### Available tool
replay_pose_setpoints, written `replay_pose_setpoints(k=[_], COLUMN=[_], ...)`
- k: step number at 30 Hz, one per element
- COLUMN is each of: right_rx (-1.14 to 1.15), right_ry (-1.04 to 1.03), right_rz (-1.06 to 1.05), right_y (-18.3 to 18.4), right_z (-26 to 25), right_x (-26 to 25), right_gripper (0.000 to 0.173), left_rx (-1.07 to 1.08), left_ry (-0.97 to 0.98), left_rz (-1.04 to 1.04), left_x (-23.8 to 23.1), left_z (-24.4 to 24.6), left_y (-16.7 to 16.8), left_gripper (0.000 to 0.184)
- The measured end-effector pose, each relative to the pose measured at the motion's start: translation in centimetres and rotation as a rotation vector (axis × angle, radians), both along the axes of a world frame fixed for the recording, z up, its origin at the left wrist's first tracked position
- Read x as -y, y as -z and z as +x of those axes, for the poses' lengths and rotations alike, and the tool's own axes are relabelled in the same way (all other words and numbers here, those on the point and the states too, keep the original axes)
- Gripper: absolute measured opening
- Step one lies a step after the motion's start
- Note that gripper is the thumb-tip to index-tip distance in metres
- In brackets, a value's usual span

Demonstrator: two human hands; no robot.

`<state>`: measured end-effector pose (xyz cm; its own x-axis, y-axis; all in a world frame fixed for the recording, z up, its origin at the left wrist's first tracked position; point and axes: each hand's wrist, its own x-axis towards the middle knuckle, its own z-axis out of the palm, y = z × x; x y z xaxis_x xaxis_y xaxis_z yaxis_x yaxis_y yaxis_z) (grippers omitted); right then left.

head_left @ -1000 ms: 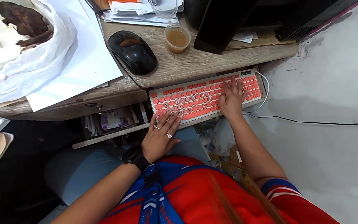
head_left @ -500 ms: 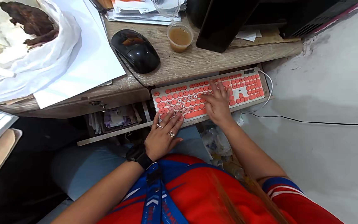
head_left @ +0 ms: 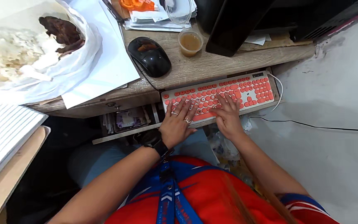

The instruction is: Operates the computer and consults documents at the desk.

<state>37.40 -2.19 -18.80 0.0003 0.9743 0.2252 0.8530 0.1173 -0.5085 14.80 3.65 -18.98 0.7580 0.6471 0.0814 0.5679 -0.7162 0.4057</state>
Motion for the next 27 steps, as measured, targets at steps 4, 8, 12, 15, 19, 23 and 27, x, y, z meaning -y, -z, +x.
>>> replay_pose_setpoints(k=[4, 8, 12, 15, 19, 23, 27], right_rx=[-0.014, -0.002, -0.038, -0.051, 0.015, 0.000, 0.023], right_ry=[-0.025, -0.067, -0.068, -0.101, -0.128, -0.133, -0.157], right_rz=[0.039, 0.040, 0.034, 0.087, 0.018, -0.083, 0.045], right_y=[0.0, 0.6, 0.6, -0.2, -0.2, -0.9, -0.1], right_z=[-0.4, -0.8, -1.1, -2.4, -4.2, -4.5, -3.2], right_x=[0.4, 1.1, 0.5, -1.7, -5.0, -5.5, -2.1], right_gripper=[0.038, 0.040, 0.037, 0.036, 0.037, 0.036, 0.042], left_rx=[-0.138, -0.128, 0.025, 0.108, 0.159, 0.148, 0.106], left_ry=[0.007, 0.015, 0.002, -0.003, 0.001, -0.017, -0.051], left_rz=[-0.088, -0.081, -0.022, 0.026, 0.073, 0.075, 0.035], left_x=[-0.4, 0.0, 1.4, 2.4, 3.2, 3.4, 2.7], left_z=[0.6, 0.0, -1.4, -2.2, -2.7, -3.1, -3.2], left_y=[-0.8, -0.9, 0.2, 0.7, 1.1, 1.1, 0.6], left_gripper=[0.075, 0.072, 0.065, 0.061, 0.057, 0.058, 0.060])
